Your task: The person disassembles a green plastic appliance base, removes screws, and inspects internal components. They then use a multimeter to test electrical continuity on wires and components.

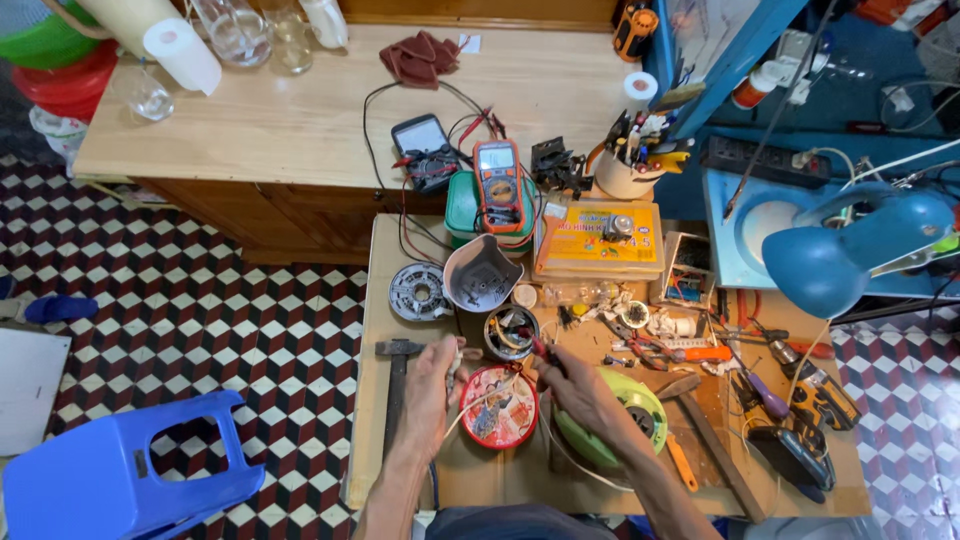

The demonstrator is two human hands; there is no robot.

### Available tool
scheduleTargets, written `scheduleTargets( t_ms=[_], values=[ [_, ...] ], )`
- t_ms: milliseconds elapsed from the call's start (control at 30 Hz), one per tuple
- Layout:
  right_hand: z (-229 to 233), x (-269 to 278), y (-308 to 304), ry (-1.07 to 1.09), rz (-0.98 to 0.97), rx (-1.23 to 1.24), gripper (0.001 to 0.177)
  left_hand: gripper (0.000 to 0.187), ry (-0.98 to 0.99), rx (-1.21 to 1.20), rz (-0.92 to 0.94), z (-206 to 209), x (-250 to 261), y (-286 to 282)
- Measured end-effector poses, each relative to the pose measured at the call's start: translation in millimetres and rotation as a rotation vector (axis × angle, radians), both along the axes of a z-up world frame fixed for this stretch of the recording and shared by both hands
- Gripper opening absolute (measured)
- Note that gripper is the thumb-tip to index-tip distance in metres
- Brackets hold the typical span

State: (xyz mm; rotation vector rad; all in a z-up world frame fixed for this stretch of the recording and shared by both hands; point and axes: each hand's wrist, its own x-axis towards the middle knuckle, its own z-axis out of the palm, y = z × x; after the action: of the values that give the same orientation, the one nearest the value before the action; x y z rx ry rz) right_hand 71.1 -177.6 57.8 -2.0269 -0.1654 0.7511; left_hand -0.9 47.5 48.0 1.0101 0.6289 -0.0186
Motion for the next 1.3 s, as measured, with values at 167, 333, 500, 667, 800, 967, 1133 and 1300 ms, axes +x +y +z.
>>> scheduleTargets(
  t_ms=[167,333,500,667,800,967,1133,1300],
  values=[
    [9,5,-7,0.290,-0.322,0.277,0.029,0.033,-0.059,-0.141,0.057,-7,2,28],
    [10,-1,-3,0.215,-0.366,0.441,0.030,0.038,-0.004,0.024,-0.089,-11,1,25],
    [-4,-17,16,0.248,-0.343,0.479,0.029,0.040,0.150,0.110,-0.283,-3,-1,-17],
    [4,-27,36,0.289,-0.286,0.544,0.033,0.033,-0.084,-0.055,-0.181,-5,16,-42],
    [33,-29,26,-0.068,-0.157,0.021,0.039,0.030,-0.166,0.365,-0.224,-8,19,-40],
    [40,-17,23,0.007,-0.155,-0.141,0.049,0.033,-0.165,0.573,-0.315,9,14,-34],
    [22,-12,12,-0.034,-0.109,0.204,0.052,0.033,-0.119,0.622,-0.382,33,12,-44],
    [20,-16,-3,0.261,-0.257,0.516,0.047,0.032,-0.225,0.718,-0.373,42,13,-57]
  ],
)
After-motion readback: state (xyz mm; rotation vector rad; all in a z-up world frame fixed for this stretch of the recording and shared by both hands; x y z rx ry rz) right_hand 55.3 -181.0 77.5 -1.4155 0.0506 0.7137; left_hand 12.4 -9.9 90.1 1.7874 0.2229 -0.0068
